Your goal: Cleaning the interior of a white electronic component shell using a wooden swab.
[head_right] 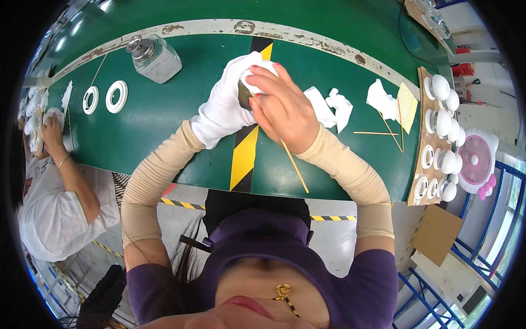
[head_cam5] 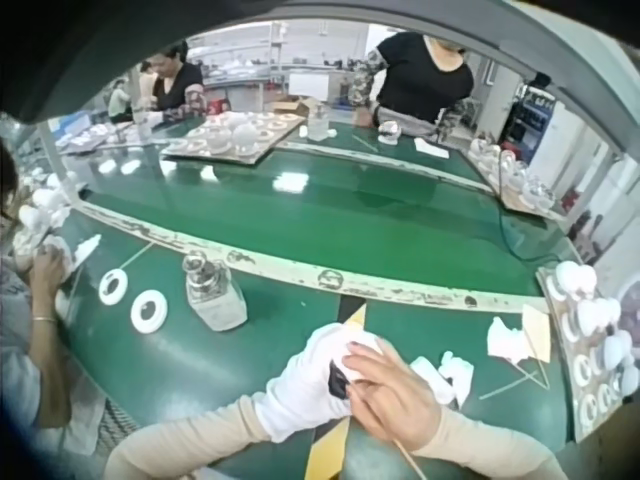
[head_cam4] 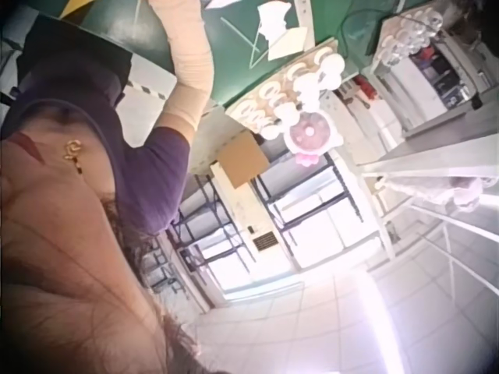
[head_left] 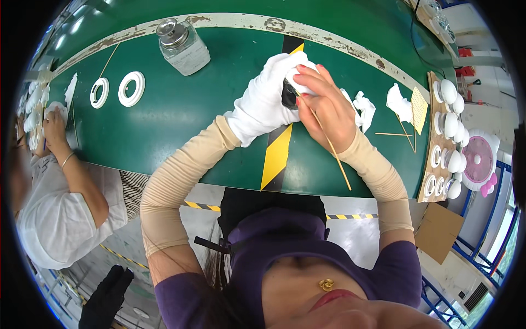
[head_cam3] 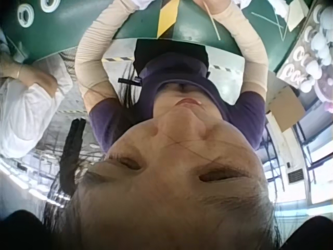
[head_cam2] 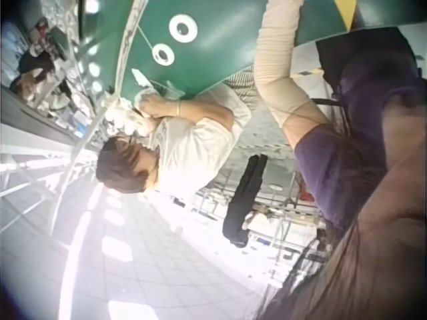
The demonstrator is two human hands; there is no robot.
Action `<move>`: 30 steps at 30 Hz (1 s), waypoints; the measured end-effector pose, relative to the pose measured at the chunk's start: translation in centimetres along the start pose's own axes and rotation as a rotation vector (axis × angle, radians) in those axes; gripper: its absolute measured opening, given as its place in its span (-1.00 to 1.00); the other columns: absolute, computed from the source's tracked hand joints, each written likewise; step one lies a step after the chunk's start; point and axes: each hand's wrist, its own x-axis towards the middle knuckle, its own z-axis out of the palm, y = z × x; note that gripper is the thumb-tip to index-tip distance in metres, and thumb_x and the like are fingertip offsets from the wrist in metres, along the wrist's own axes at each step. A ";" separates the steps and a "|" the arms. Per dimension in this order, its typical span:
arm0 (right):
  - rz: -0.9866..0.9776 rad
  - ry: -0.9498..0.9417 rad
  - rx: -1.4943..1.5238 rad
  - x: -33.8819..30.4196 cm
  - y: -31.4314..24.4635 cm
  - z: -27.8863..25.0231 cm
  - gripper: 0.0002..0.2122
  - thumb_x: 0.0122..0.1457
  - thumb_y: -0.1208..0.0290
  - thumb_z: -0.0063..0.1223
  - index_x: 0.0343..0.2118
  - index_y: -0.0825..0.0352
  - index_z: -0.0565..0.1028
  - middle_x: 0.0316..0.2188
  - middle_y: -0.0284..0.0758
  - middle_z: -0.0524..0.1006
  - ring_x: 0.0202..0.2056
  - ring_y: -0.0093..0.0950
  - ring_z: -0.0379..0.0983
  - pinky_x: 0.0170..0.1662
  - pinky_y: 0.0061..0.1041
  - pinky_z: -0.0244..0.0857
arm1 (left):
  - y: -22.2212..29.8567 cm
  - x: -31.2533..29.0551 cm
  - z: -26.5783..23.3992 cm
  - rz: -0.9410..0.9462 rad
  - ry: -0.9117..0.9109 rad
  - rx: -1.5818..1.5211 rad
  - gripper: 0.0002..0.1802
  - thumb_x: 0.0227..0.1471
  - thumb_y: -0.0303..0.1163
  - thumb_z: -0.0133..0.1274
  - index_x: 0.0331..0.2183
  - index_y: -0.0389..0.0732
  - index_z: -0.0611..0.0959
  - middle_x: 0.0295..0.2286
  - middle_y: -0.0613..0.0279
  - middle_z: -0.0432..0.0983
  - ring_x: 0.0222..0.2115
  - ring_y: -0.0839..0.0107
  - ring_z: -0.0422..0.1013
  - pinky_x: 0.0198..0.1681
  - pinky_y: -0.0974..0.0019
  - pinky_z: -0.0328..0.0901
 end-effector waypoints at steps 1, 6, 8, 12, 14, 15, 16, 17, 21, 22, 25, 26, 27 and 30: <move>0.001 0.001 -0.001 -0.2 0.0 -0.1 -0.78 -0.03 0.79 0.12 -0.43 0.42 0.30 -0.09 0.05 0.48 0.01 -0.01 0.44 0.12 0.00 0.26 | 0.0 0.0 0.0 0.001 -0.001 -0.001 -0.05 -0.33 -0.35 0.37 0.14 -0.04 0.29 0.01 -0.02 0.27 -0.05 -0.01 0.36 -0.03 0.17 0.35; 0.025 0.013 0.046 -1.2 0.1 -0.7 -0.77 -0.04 0.79 0.12 -0.43 0.41 0.30 -0.09 0.04 0.48 0.02 -0.01 0.44 0.11 0.00 0.26 | 0.5 0.0 0.0 -0.024 -0.031 -0.028 -0.04 -0.35 -0.36 0.38 0.14 -0.04 0.29 0.02 -0.03 0.26 -0.03 -0.02 0.35 -0.03 0.16 0.35; 0.022 0.018 0.047 -1.1 0.1 -0.6 -0.77 -0.04 0.80 0.12 -0.43 0.41 0.30 -0.09 0.04 0.48 0.02 -0.02 0.44 0.11 0.00 0.26 | 0.7 0.1 0.0 -0.020 -0.034 -0.006 -0.04 -0.35 -0.37 0.37 0.14 -0.05 0.29 0.02 -0.03 0.26 -0.03 -0.02 0.35 -0.03 0.16 0.35; 0.016 0.005 0.013 -0.6 0.0 -0.4 -0.77 -0.04 0.80 0.11 -0.43 0.42 0.30 -0.08 0.04 0.48 0.01 -0.02 0.44 0.11 0.01 0.26 | 0.2 0.0 0.2 0.020 -0.030 0.062 -0.04 -0.35 -0.37 0.38 0.14 -0.04 0.29 0.03 -0.02 0.25 -0.02 -0.02 0.35 -0.02 0.16 0.35; 0.017 0.006 0.008 -0.3 0.0 -0.1 -0.78 -0.04 0.80 0.11 -0.43 0.42 0.30 -0.08 0.04 0.48 0.01 -0.02 0.44 0.12 0.01 0.25 | -0.1 -0.2 0.2 0.012 -0.021 0.059 -0.04 -0.35 -0.36 0.38 0.14 -0.04 0.29 0.03 -0.03 0.25 -0.02 -0.02 0.34 -0.01 0.16 0.34; 0.013 0.006 0.005 -0.2 0.0 0.0 -0.78 -0.04 0.81 0.11 -0.43 0.42 0.30 -0.08 0.04 0.48 0.01 -0.02 0.44 0.12 0.01 0.25 | -0.1 -0.2 0.2 0.006 -0.007 0.058 -0.03 -0.35 -0.36 0.38 0.14 -0.04 0.29 0.03 -0.03 0.25 -0.02 -0.03 0.34 -0.01 0.15 0.34; 0.011 0.007 0.006 -0.3 0.0 0.0 -0.78 -0.04 0.81 0.11 -0.43 0.42 0.30 -0.08 0.04 0.48 0.01 -0.02 0.44 0.12 0.01 0.25 | -0.1 -0.2 0.1 0.006 -0.006 0.059 -0.03 -0.35 -0.36 0.38 0.14 -0.04 0.29 0.03 -0.03 0.25 -0.02 -0.03 0.34 -0.01 0.15 0.34; 0.019 0.006 0.021 -0.4 0.0 -0.1 -0.78 -0.04 0.81 0.10 -0.43 0.42 0.30 -0.09 0.04 0.48 0.01 -0.01 0.44 0.12 0.01 0.25 | -0.1 -0.3 0.0 -0.013 -0.024 0.050 -0.03 -0.35 -0.35 0.39 0.14 -0.04 0.29 0.03 -0.04 0.24 -0.02 -0.03 0.34 -0.01 0.15 0.34; 0.033 0.019 0.044 -1.0 -0.1 -0.5 -0.77 -0.04 0.81 0.09 -0.41 0.42 0.28 -0.08 0.05 0.48 0.02 0.00 0.44 0.13 0.02 0.23 | 0.4 0.1 0.0 -0.006 -0.033 0.024 -0.03 -0.36 -0.35 0.40 0.13 -0.05 0.29 0.04 -0.05 0.23 -0.03 -0.04 0.34 -0.03 0.14 0.35; 0.035 0.017 0.046 -1.0 -0.1 -0.6 -0.77 -0.04 0.81 0.09 -0.41 0.42 0.28 -0.08 0.05 0.48 0.02 0.00 0.44 0.13 0.02 0.23 | 0.4 0.0 0.0 -0.009 -0.033 0.023 -0.03 -0.36 -0.35 0.40 0.13 -0.05 0.29 0.04 -0.05 0.23 -0.03 -0.04 0.34 -0.03 0.14 0.35; 0.033 0.002 0.058 -0.9 0.0 -0.6 -0.76 -0.04 0.81 0.08 -0.40 0.41 0.28 -0.08 0.05 0.47 0.02 0.01 0.43 0.14 0.02 0.22 | 0.4 0.0 0.1 -0.033 -0.050 0.038 -0.03 -0.36 -0.34 0.40 0.13 -0.05 0.29 0.04 -0.06 0.23 -0.02 -0.04 0.34 -0.02 0.15 0.35; 0.030 0.006 0.041 -1.0 0.0 -0.6 -0.76 -0.04 0.81 0.08 -0.41 0.42 0.28 -0.08 0.05 0.47 0.03 0.01 0.43 0.13 0.02 0.22 | 0.4 0.0 0.2 -0.020 -0.052 0.049 -0.02 -0.35 -0.34 0.40 0.14 -0.05 0.29 0.04 -0.06 0.23 -0.02 -0.04 0.34 -0.02 0.15 0.35; 0.028 0.010 0.028 -1.0 -0.1 -0.5 -0.76 -0.04 0.81 0.08 -0.41 0.42 0.28 -0.08 0.05 0.47 0.03 0.01 0.42 0.13 0.02 0.23 | 0.4 0.0 0.2 -0.009 -0.055 0.062 -0.02 -0.35 -0.33 0.40 0.14 -0.04 0.28 0.04 -0.07 0.23 -0.02 -0.04 0.34 -0.02 0.15 0.35; 0.010 0.023 0.015 -0.4 0.0 0.1 -0.78 -0.03 0.80 0.10 -0.41 0.41 0.30 -0.08 0.03 0.47 0.03 -0.02 0.43 0.14 -0.01 0.23 | -0.1 -0.4 0.2 0.004 -0.021 0.086 -0.02 -0.33 -0.31 0.40 0.14 -0.06 0.27 0.04 -0.07 0.23 -0.01 -0.05 0.33 -0.02 0.14 0.34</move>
